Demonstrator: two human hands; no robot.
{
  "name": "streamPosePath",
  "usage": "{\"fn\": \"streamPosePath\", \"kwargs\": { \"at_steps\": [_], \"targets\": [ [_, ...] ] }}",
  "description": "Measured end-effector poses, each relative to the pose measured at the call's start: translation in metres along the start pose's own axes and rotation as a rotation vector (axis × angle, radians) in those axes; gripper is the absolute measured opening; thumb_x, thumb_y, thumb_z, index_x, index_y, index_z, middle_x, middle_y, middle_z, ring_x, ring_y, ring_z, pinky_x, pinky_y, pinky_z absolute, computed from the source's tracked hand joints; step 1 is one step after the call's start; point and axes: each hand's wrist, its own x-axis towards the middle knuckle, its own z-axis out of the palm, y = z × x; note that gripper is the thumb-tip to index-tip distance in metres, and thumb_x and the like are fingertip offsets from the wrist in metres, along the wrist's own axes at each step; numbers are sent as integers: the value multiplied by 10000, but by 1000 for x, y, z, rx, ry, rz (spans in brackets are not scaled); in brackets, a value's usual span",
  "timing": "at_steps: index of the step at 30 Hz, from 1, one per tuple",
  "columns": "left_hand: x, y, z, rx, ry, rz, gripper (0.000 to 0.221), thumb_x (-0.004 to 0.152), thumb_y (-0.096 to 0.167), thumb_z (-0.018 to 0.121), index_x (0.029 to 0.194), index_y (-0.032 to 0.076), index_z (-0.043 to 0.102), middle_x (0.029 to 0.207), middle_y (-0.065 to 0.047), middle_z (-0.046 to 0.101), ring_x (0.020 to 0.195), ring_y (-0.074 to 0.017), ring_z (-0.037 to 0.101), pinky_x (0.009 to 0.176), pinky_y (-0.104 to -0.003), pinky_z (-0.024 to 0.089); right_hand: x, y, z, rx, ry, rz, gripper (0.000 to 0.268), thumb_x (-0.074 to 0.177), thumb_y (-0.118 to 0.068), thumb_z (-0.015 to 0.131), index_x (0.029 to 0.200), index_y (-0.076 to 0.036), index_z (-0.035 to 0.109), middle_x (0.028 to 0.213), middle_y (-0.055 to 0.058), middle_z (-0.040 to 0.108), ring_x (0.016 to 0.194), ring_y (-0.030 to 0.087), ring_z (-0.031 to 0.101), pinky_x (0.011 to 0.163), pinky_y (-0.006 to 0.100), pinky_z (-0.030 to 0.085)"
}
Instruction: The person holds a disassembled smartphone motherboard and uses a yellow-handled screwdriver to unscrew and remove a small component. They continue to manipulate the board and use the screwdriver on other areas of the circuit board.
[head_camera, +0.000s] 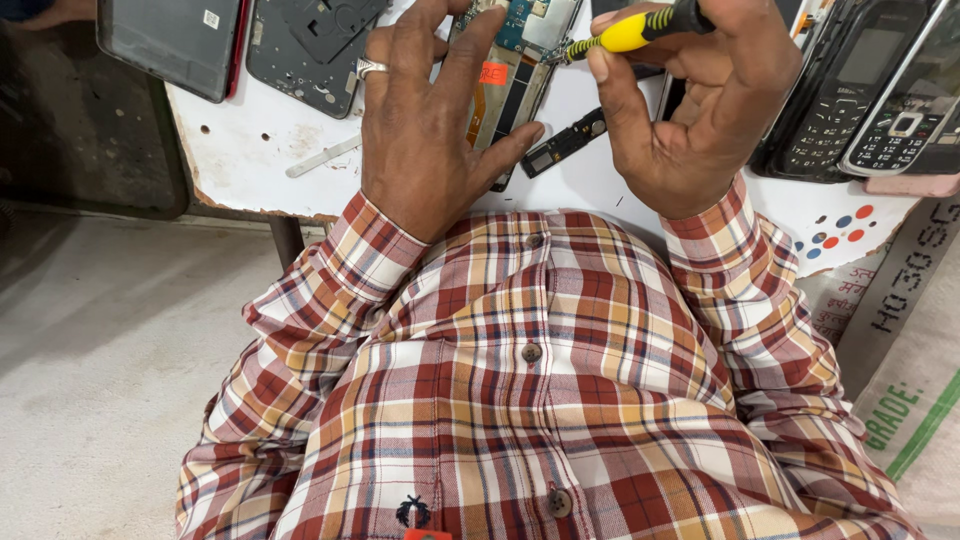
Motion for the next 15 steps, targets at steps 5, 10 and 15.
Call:
{"fn": "streamPosePath", "kwargs": {
  "at_steps": [5, 10, 15],
  "targets": [
    [0, 0, -1, -14, -16, -20, 841, 854, 432, 972, 1479, 95, 522, 1471, -95, 409, 1230, -269, 487, 1022, -440, 520, 2, -7, 2, -100, 0, -1, 704, 1094, 144, 745, 1525, -74, 233, 1380, 240, 477, 1125, 310, 745, 899, 337, 690],
    [0, 1, -1, -7, 2, -6, 857, 844, 439, 972, 1480, 99, 508, 1466, -98, 403, 1194, -266, 485, 1034, -445, 505, 13, -9, -4, -153, -53, -107, 717, 1054, 38, 874, 1504, -92, 332, 1249, 150, 668, 1030, 296, 759, 781, 342, 635],
    [-2, 0, 1, -4, 12, -22, 912, 867, 480, 987, 1528, 139, 459, 1457, -78, 410, 1167, -247, 491, 997, -428, 497, 19, -13, 0, -261, -9, -140, 752, 1034, -20, 931, 1501, -95, 346, 1174, 181, 674, 969, 289, 755, 742, 338, 615]
  ]
}}
